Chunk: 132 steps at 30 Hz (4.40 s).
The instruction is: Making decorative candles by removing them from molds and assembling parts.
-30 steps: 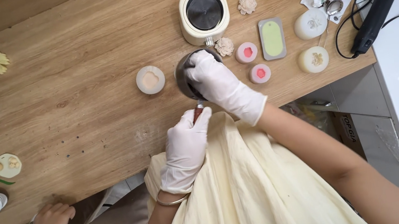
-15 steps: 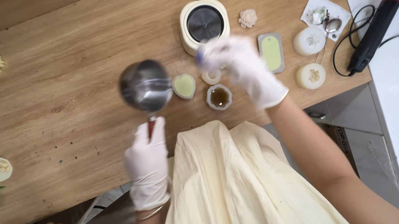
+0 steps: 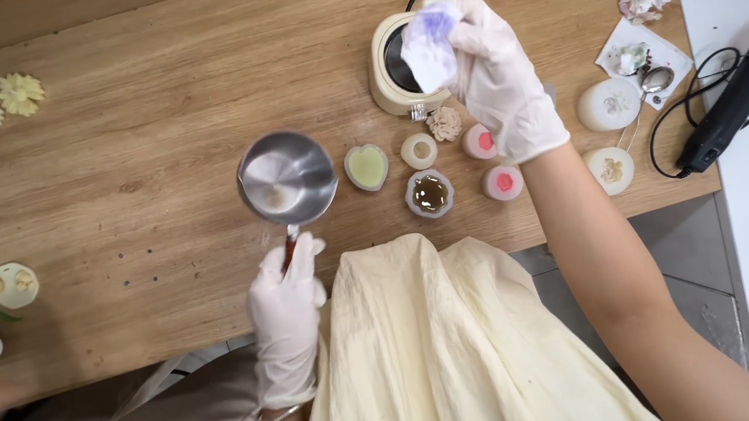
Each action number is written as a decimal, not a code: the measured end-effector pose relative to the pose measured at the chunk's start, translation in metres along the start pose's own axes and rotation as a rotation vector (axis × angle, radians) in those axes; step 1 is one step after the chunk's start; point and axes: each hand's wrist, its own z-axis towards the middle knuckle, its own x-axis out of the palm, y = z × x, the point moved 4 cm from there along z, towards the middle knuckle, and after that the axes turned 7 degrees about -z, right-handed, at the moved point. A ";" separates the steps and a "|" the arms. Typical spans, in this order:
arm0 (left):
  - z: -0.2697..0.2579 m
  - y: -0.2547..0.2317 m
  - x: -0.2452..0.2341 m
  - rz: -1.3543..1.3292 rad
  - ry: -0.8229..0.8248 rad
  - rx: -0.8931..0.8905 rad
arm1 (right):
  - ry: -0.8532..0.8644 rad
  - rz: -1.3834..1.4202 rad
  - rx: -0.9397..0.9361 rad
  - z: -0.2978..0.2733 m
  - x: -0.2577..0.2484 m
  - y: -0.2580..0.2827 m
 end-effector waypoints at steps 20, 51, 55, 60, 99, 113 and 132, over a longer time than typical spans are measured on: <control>0.033 -0.043 0.105 0.035 0.115 0.535 | -0.323 -0.873 -0.035 -0.095 0.060 -0.036; 0.012 -0.008 0.014 -0.264 0.113 -0.062 | -0.097 -2.003 -0.569 0.063 -0.103 -0.059; 0.014 0.002 0.008 -0.224 0.068 -0.020 | -0.172 -2.016 -0.399 0.027 -0.086 -0.064; 0.016 0.012 0.007 -0.151 0.083 -0.009 | -0.090 -1.793 -0.423 0.040 -0.066 -0.098; -0.012 -0.001 0.053 0.603 0.553 0.579 | -0.346 -1.432 -0.394 -0.102 0.116 -0.061; -0.030 0.027 0.098 0.829 0.428 0.887 | -0.391 -1.236 -0.387 -0.107 0.034 -0.071; -0.081 0.021 0.207 0.839 0.266 1.017 | -0.298 -1.146 -0.240 -0.194 -0.071 0.055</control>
